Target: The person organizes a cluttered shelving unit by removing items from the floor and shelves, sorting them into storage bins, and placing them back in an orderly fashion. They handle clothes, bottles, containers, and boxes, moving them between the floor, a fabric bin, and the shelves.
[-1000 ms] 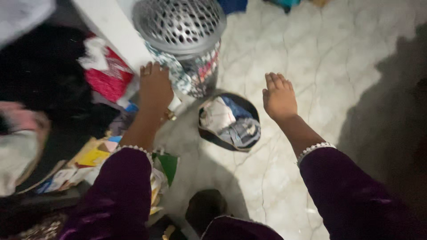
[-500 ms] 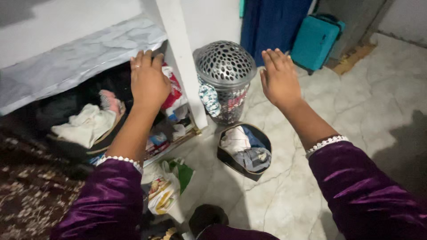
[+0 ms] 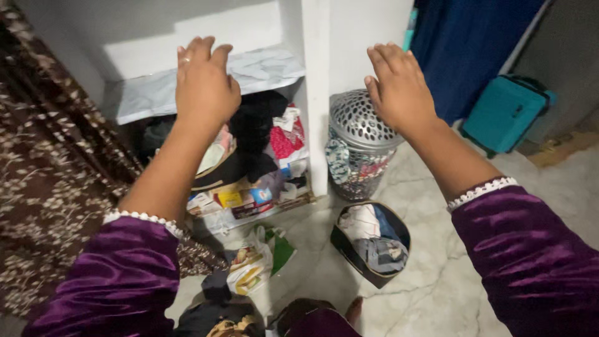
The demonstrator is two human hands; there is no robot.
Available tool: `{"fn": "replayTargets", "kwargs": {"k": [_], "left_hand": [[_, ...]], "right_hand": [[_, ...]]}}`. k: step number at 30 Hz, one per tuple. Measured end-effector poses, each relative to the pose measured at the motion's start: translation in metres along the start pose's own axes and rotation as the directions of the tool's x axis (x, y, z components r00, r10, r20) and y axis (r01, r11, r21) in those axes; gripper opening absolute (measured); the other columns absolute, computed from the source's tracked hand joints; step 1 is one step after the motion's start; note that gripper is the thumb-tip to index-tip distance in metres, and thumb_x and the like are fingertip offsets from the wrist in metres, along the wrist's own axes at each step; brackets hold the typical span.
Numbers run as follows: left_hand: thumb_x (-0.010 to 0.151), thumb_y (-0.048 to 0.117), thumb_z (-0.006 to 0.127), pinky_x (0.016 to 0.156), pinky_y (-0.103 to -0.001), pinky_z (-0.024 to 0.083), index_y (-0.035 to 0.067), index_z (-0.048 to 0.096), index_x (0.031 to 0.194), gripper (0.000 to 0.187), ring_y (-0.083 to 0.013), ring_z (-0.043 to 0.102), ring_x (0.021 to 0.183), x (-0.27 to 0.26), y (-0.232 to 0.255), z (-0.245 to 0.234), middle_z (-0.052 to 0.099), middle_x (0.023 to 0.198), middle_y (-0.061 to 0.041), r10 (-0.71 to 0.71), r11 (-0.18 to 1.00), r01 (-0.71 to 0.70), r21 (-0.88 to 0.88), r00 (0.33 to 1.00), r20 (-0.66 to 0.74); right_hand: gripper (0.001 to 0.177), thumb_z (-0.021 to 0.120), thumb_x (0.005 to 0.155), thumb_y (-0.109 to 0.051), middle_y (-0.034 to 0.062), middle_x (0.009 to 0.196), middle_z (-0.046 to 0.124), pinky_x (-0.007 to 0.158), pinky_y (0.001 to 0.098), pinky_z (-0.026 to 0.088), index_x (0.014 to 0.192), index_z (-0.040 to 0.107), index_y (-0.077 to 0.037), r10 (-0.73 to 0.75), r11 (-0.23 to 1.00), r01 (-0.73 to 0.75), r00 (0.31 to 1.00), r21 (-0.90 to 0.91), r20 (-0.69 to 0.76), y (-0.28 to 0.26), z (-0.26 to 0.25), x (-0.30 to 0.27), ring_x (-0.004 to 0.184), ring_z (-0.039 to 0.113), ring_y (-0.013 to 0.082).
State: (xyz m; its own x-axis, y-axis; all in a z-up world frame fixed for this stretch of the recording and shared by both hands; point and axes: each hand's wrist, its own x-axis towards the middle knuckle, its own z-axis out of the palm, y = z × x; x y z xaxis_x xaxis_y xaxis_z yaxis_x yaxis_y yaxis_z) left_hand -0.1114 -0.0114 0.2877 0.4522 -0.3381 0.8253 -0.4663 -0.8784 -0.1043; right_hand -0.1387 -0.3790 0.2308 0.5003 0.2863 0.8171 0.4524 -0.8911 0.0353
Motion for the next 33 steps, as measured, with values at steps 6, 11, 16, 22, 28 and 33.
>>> {"fn": "replayTargets", "kwargs": {"k": [6,11,16,22,28,33], "left_hand": [[0.085,0.004,0.069,0.119,-0.06,0.028,0.001,0.068,0.131,0.046,-0.044,0.048,0.134,0.008,-0.02,-0.04,0.056,0.14,-0.026,-0.029,0.999,0.03,0.041,0.999,-0.029],[0.084,0.005,0.068,0.118,-0.06,0.029,0.002,0.068,0.13,0.046,-0.0443,0.048,0.134,0.009,-0.026,-0.048,0.057,0.14,-0.026,-0.081,0.997,0.082,0.016,0.996,-0.036],[0.086,0.007,0.068,0.12,-0.06,0.028,0.002,0.069,0.131,0.046,-0.0458,0.05,0.133,0.027,-0.044,-0.054,0.057,0.141,-0.027,-0.11,0.992,0.112,0.06,0.993,-0.044],[0.083,0.007,0.067,0.118,-0.06,0.028,0.001,0.069,0.128,0.046,-0.0465,0.051,0.131,0.08,-0.059,-0.046,0.059,0.139,-0.027,-0.049,0.998,0.055,0.043,0.991,-0.121],[0.081,0.01,0.068,0.114,-0.06,0.033,0.001,0.07,0.126,0.046,-0.0456,0.054,0.123,0.115,-0.064,-0.032,0.062,0.13,-0.025,-0.049,0.998,0.054,0.029,0.988,-0.148],[0.079,0.01,0.067,0.107,-0.054,0.042,0.002,0.072,0.12,0.042,-0.0446,0.058,0.119,0.127,-0.081,-0.03,0.064,0.126,-0.024,-0.005,0.998,0.018,0.063,0.981,-0.196]], "right_hand": [[0.048,0.06,0.108,-0.02,0.0219,0.15,0.053,0.122,0.0527,0.032,0.149,0.052,0.003,-0.097,0.995,0.098,0.994,0.035,-0.044,-0.019,-0.002,0.039,0.144,0.045,0.0394],[0.048,0.061,0.106,-0.021,0.0212,0.148,0.053,0.119,0.0532,0.033,0.147,0.053,0.002,-0.14,0.989,0.142,0.989,0.04,-0.049,-0.025,-0.006,0.068,0.142,0.046,0.0395],[0.046,0.061,0.108,-0.021,0.0194,0.149,0.054,0.122,0.0524,0.034,0.148,0.053,0.002,-0.206,0.977,0.21,0.975,0.042,-0.089,-0.019,-0.01,0.101,0.143,0.047,0.0378],[0.048,0.062,0.105,-0.022,0.0205,0.147,0.055,0.119,0.05,0.035,0.146,0.054,0.002,-0.276,0.961,0.275,0.957,-0.02,-0.09,-0.014,-0.019,0.127,0.139,0.049,0.0374],[0.049,0.062,0.101,-0.023,0.0215,0.143,0.057,0.118,0.0486,0.036,0.143,0.055,0.002,-0.258,0.965,0.255,0.964,-0.055,-0.057,-0.002,-0.029,0.153,0.136,0.049,0.0377],[0.049,0.063,0.098,-0.021,0.0207,0.143,0.057,0.115,0.0485,0.037,0.141,0.056,0.001,-0.302,0.951,0.295,0.951,-0.098,-0.063,0.01,-0.017,0.19,0.136,0.049,0.0375]]}}
